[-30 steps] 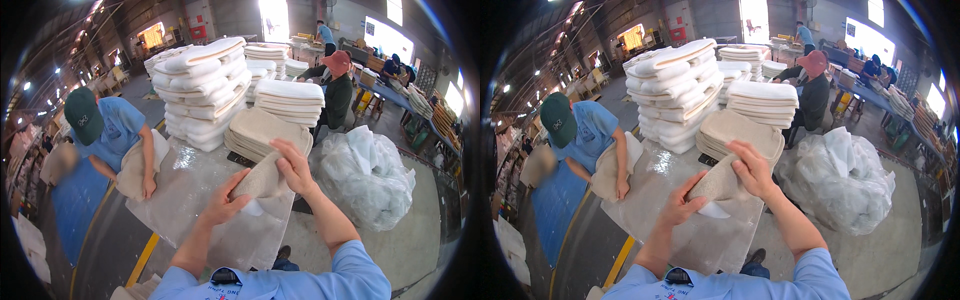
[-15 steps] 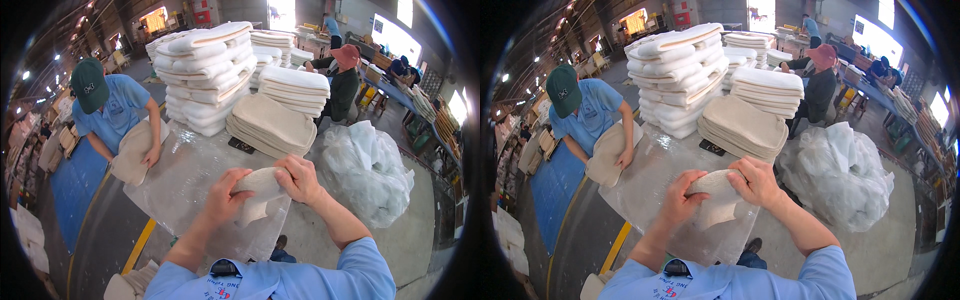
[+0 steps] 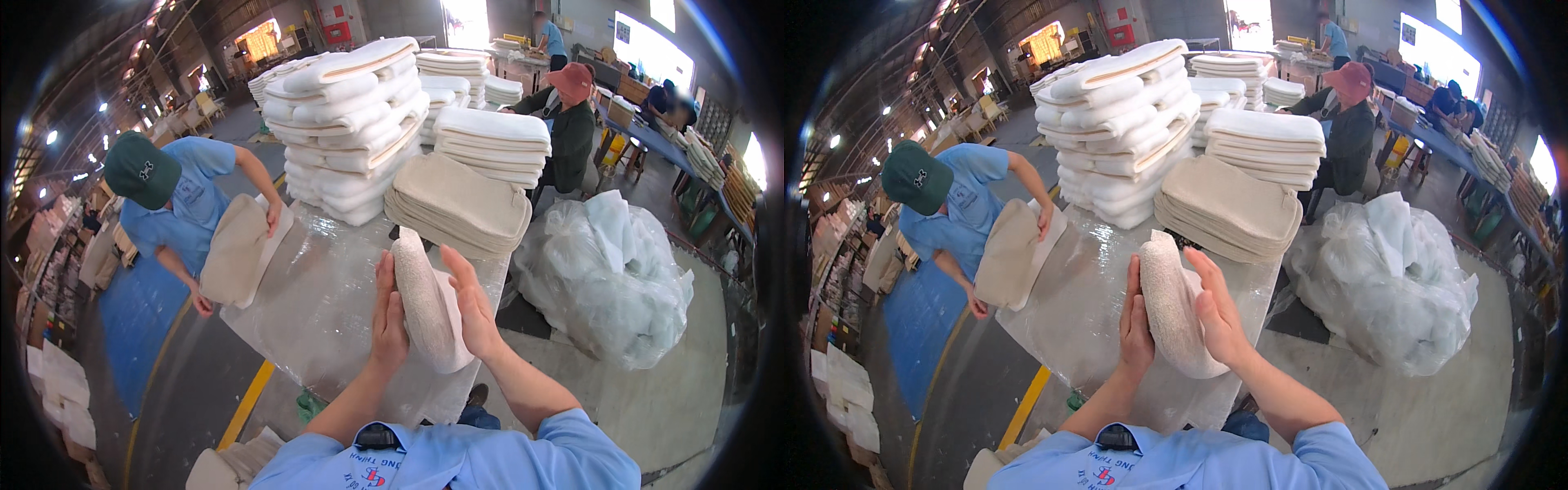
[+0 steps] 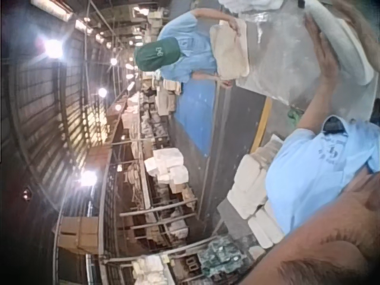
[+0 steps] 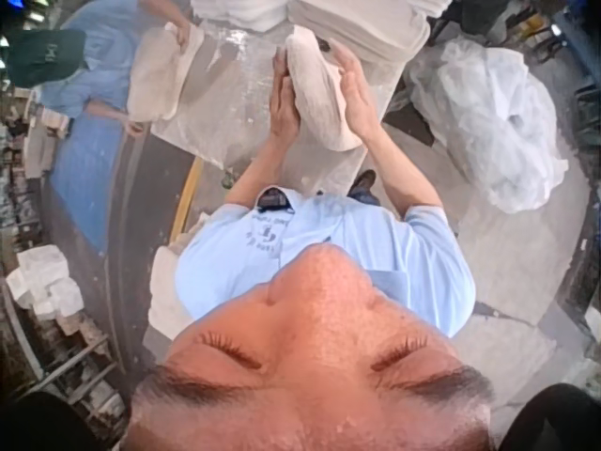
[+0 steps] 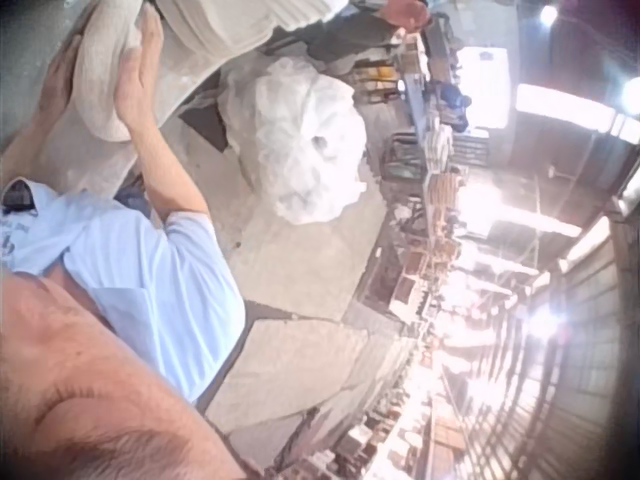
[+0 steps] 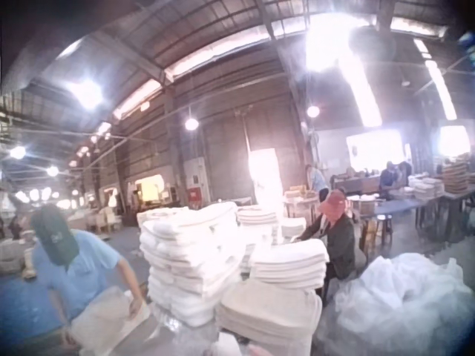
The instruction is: The person folds beige fabric cushions by hand, aligns edges, and stacks them on a table. The person also handles white foam inserts, placing them into the folded cushions and stacking the finished units.
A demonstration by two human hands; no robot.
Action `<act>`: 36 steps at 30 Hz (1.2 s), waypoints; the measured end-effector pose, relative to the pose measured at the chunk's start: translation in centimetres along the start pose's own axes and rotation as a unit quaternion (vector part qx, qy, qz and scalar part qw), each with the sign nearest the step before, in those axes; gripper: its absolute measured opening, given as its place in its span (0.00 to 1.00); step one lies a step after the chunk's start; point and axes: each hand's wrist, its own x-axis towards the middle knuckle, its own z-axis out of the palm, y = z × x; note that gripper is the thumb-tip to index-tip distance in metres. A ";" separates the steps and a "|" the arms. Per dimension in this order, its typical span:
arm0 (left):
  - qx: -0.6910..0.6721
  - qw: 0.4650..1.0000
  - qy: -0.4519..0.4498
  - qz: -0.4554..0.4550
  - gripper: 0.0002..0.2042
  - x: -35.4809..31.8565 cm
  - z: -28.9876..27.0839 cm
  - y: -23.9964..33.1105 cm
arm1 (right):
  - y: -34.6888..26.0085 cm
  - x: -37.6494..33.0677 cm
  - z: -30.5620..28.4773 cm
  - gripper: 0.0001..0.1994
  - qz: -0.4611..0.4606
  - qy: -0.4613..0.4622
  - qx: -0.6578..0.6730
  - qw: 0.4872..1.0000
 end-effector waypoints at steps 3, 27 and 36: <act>-0.149 0.987 -0.023 -0.049 0.33 0.3 1.5 2.0 | 0.8 0.6 1.7 0.42 -0.003 -0.033 -0.006 0.999; 0.177 0.842 0.251 -0.444 0.45 -19.2 -16.2 -8.1 | 22.5 -11.5 -3.7 0.41 0.381 0.005 -0.281 0.881; -0.116 0.744 0.180 -0.632 0.35 -21.0 -17.3 -0.6 | 9.8 -10.5 -10.8 0.43 0.508 -0.078 -0.068 0.855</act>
